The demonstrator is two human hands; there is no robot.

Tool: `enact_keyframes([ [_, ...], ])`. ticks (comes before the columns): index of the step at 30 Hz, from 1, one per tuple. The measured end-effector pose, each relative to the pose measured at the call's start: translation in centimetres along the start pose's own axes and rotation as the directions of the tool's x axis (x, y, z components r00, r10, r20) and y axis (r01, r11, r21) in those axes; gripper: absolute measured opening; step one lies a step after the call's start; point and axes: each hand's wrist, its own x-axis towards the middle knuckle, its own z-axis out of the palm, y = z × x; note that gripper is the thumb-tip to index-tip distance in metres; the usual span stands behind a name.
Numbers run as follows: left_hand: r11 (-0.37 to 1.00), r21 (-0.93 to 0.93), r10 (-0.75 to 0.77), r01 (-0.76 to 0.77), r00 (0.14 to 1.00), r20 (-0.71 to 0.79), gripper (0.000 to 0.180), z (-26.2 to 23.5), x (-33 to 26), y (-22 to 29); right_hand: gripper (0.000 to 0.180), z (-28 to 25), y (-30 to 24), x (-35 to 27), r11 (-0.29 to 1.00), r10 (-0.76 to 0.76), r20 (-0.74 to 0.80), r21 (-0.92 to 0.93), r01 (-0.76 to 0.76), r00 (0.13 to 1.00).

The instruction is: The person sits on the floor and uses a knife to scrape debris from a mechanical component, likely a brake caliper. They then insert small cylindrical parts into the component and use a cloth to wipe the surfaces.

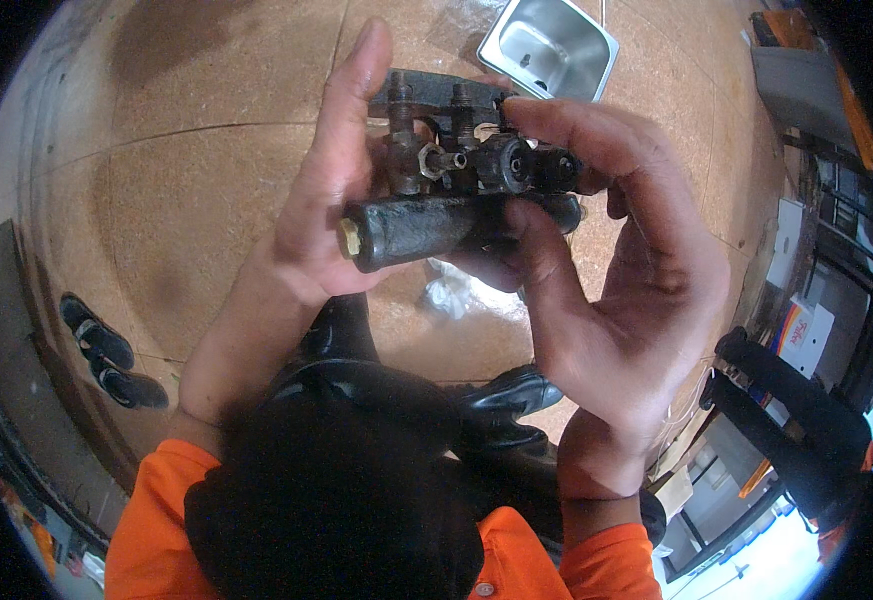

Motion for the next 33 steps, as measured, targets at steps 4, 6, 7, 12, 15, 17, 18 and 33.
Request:
enact_keyframes([
  [4,1.000,-0.003,0.022,-0.022,0.998,-0.058,0.097,0.3,-0.1,0.0,0.037,-0.1,-0.4,0.2,1.000,-0.020,-0.042,-0.010,0.020,0.999],
  [6,1.000,-0.020,0.019,-0.021,0.996,-0.085,0.096,1.2,-0.1,-0.2,0.036,0.1,-0.2,0.0,0.997,-0.023,-0.038,-0.079,0.020,0.999],
  [7,1.000,-0.012,0.020,-0.021,0.996,-0.083,0.096,1.2,-0.2,-0.1,0.035,0.1,-0.1,-0.1,0.995,-0.025,-0.038,-0.096,0.022,0.999],
  [12,0.999,-0.040,0.001,-0.002,0.999,-0.037,0.096,0.5,-0.1,0.1,0.036,0.0,-0.1,-0.2,0.997,-0.024,-0.028,-0.075,0.022,0.999],
  [15,0.999,-0.054,0.002,-0.003,0.999,-0.033,0.096,0.5,-0.3,0.1,0.039,0.0,-0.3,-0.1,0.999,-0.017,-0.021,-0.046,0.016,1.000],
  [17,0.997,-0.076,-0.007,0.006,1.000,-0.021,0.094,0.6,-0.5,0.0,0.041,0.0,-0.5,-0.1,0.999,-0.002,-0.012,-0.035,0.001,1.000],
  [18,0.996,-0.086,-0.011,0.010,1.000,-0.016,0.094,0.7,-0.5,0.0,0.043,0.0,-0.5,-0.1,1.000,0.001,-0.008,-0.029,-0.001,1.000],
  [33,1.000,-0.008,-0.012,0.012,1.000,-0.015,0.096,0.7,-0.1,-0.6,0.037,-0.1,0.0,-0.4,1.000,0.017,-0.031,-0.026,-0.018,0.999],
])
